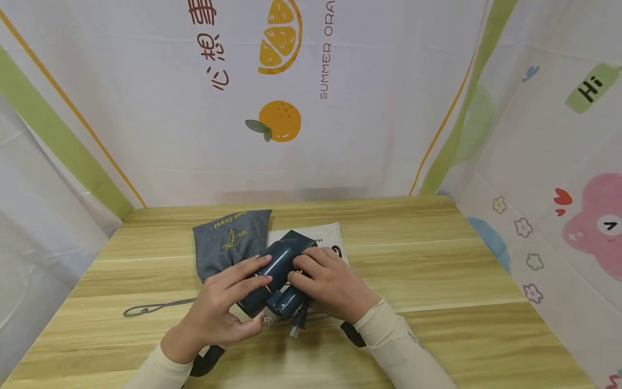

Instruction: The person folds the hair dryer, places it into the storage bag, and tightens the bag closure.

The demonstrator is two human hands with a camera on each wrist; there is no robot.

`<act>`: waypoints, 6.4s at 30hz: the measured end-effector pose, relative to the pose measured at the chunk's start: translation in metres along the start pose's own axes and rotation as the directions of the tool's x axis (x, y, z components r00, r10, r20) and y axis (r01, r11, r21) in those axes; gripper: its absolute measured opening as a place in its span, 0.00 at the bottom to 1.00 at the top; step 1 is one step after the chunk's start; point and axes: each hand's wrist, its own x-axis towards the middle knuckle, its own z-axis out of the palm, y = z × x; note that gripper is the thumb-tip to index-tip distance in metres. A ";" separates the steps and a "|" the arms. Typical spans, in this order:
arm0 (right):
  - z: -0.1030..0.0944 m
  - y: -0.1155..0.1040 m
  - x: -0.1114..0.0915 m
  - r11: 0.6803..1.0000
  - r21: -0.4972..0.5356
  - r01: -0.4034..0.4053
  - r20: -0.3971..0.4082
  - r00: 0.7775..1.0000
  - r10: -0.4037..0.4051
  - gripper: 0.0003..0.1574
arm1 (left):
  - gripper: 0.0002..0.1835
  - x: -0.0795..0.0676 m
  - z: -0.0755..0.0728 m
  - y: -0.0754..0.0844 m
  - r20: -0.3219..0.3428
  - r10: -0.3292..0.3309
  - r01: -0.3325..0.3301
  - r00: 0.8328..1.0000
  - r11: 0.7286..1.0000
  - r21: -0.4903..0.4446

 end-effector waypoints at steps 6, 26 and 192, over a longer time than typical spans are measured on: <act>0.000 0.000 -0.002 1.000 -0.006 0.016 0.027 1.000 -0.016 0.35 | 0.24 -0.003 -0.002 -0.001 0.015 -0.019 0.019 1.000 1.000 0.002; 0.001 -0.004 -0.006 0.998 -0.015 0.065 0.120 0.991 -0.062 0.32 | 0.29 -0.009 -0.004 -0.003 0.191 -0.083 0.076 0.978 0.996 0.043; -0.003 -0.034 -0.043 0.810 -0.238 -0.536 0.288 0.758 0.586 0.29 | 0.33 0.000 0.067 -0.012 0.431 -0.350 0.335 0.831 0.935 0.115</act>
